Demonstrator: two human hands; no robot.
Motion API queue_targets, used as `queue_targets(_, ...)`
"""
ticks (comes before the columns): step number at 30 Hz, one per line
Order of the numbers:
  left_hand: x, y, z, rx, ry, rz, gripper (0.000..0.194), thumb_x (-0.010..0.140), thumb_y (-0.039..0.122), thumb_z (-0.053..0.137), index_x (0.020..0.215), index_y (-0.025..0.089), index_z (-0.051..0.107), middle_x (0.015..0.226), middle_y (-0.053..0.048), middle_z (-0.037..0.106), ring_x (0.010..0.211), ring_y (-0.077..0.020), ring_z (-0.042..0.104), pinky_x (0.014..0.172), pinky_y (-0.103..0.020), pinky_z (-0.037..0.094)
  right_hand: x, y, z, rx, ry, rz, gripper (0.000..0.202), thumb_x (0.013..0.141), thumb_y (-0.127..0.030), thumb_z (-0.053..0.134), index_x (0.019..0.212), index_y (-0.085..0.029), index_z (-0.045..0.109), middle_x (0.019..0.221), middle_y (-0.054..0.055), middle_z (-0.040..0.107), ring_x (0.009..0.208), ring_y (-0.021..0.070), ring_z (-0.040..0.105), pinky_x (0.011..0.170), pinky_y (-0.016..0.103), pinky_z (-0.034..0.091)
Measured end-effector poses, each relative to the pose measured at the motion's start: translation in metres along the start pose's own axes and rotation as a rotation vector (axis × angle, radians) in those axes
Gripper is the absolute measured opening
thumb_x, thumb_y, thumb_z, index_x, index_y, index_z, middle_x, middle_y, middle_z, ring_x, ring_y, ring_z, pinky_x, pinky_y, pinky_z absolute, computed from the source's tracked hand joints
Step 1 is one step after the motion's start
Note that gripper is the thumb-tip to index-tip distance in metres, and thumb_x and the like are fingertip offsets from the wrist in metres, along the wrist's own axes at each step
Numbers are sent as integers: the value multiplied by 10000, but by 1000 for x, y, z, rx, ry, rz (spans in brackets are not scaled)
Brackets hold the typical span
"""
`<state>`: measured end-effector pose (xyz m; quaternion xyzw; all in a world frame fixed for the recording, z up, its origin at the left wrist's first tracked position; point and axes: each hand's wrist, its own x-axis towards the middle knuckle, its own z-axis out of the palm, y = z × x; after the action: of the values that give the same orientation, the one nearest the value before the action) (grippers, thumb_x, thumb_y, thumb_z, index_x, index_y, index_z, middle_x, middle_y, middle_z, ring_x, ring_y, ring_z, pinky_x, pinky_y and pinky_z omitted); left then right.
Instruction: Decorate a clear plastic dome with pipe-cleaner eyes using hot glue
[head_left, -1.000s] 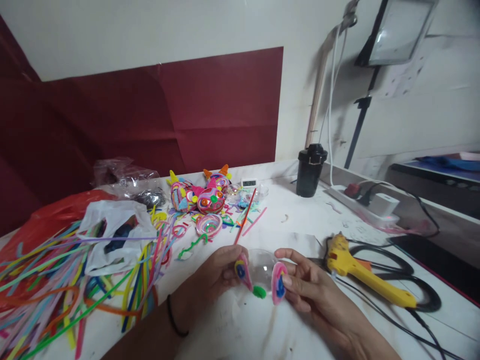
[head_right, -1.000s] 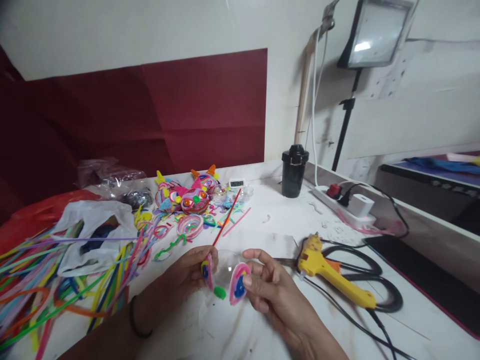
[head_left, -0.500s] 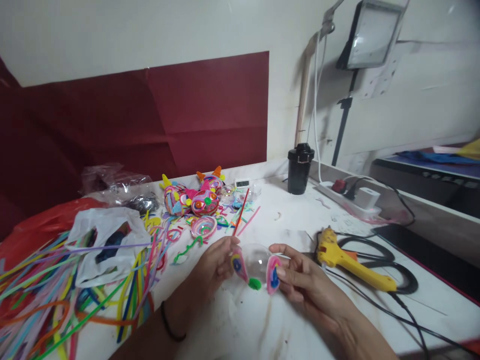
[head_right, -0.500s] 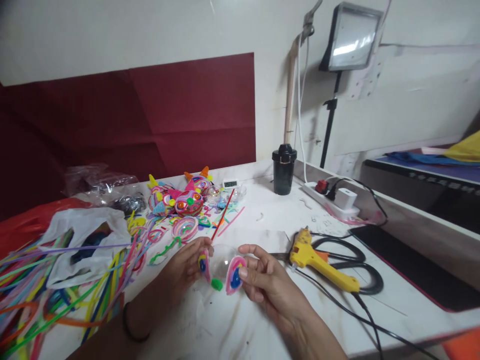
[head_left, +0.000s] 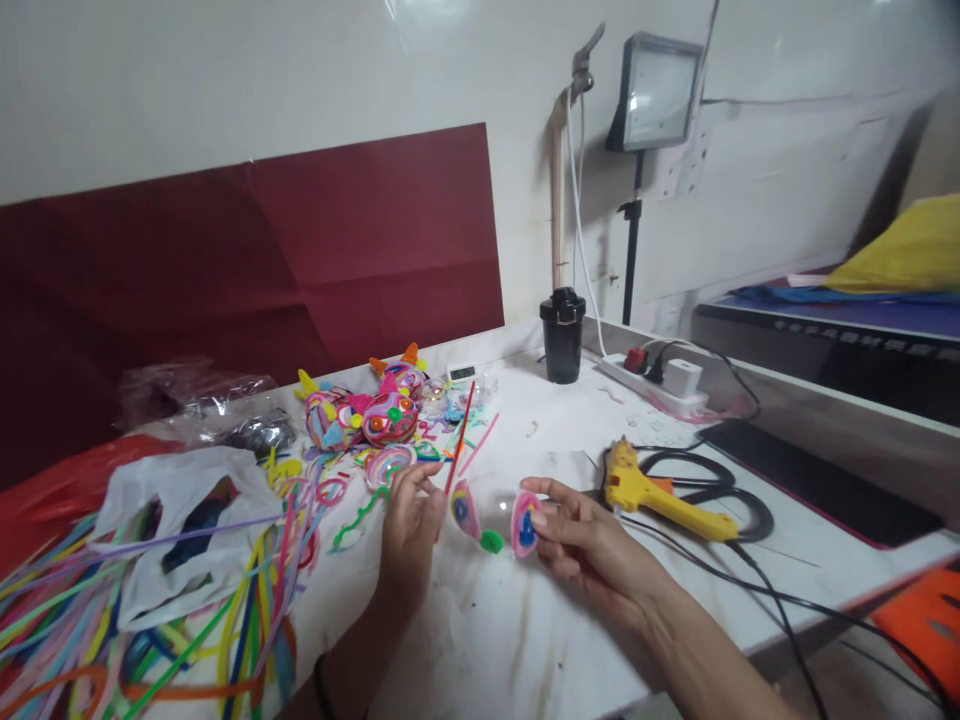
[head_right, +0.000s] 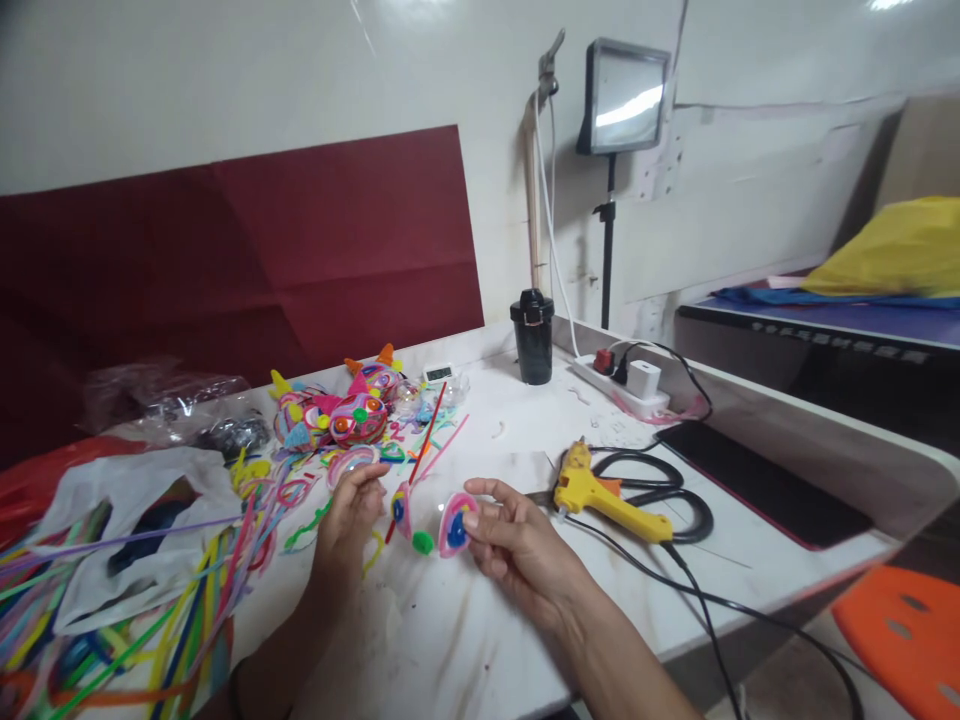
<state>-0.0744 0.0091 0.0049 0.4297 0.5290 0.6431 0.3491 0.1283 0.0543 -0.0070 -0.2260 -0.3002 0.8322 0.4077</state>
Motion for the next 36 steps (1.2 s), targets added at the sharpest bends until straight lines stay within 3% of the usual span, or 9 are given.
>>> queue_targets(3, -6, -5, 8, 132, 61, 215, 388, 765, 365, 727, 1122, 226, 660, 1162, -71, 614, 1105, -246, 540, 893, -297, 429, 0, 0, 1, 15, 3, -5, 617, 450, -197, 956, 953, -167, 599, 528, -67, 564, 402, 20, 400, 365, 121, 130)
queue_targets(9, -15, -14, 14, 139, -83, 139, 522, 821, 374, 686, 1290, 190, 553, 1333, -124, 585, 1276, -289, 503, 1037, -357, 392, 1, -1, 4, 28, 26, -14, 576, 460, -181, 949, 925, -167, 609, 513, -69, 555, 394, 21, 397, 361, 127, 143)
queue_targets(16, -22, -16, 12, 206, -165, 128, 828, 701, 285, 809, 1426, 206, 416, 1519, -126, 423, 1426, -319, 335, 1160, -393, 267, 3, 3, 6, 44, 43, -4, 590, 450, -177, 952, 937, -169, 618, 519, -70, 549, 399, 21, 398, 370, 127, 137)
queue_targets(21, -24, -19, 10, 203, -232, 102, 949, 681, 271, 831, 1480, 216, 322, 1544, -138, 380, 1437, -311, 319, 1166, -403, 265, 3, 5, 5, 19, 39, 10, 586, 466, -194, 950, 945, -174, 613, 510, -73, 538, 401, 21, 393, 374, 126, 135)
queue_targets(24, -20, -20, 10, 81, -229, 56, 907, 702, 307, 815, 1470, 223, 341, 1528, -132, 406, 1410, -295, 366, 1129, -381, 324, 3, 4, 4, 35, 27, 2, 582, 469, -193, 951, 940, -172, 611, 522, -78, 527, 405, 13, 379, 375, 122, 142)
queue_targets(26, -15, -19, 12, -40, -168, -23, 787, 737, 406, 770, 1418, 209, 428, 1450, -132, 502, 1349, -295, 444, 1072, -378, 384, 2, 4, 4, 55, 25, 1, 585, 468, -186, 952, 941, -169, 610, 545, -77, 531, 409, 7, 370, 375, 121, 148)
queue_targets(30, -8, -11, 18, -197, -69, -192, 526, 736, 551, 702, 1082, 155, 678, 1153, -122, 683, 1156, -295, 567, 920, -367, 470, 1, 4, 2, 66, 0, 18, 587, 479, -180, 951, 958, -164, 612, 531, -77, 515, 416, 13, 364, 376, 124, 146)
queue_targets(33, -7, -4, 19, -260, -106, -299, 469, 737, 560, 692, 931, 133, 697, 997, -113, 705, 992, -258, 610, 773, -329, 500, 0, 5, -1, 58, -13, 19, 585, 488, -175, 947, 970, -168, 615, 523, -80, 501, 417, 14, 354, 380, 128, 143)
queue_targets(36, -9, 0, 18, -255, -184, -366, 447, 769, 558, 662, 885, 127, 682, 867, -82, 680, 800, -193, 599, 563, -253, 441, 0, 4, -3, 43, -19, 27, 580, 497, -178, 944, 976, -174, 617, 505, -96, 461, 412, 12, 332, 382, 132, 135)
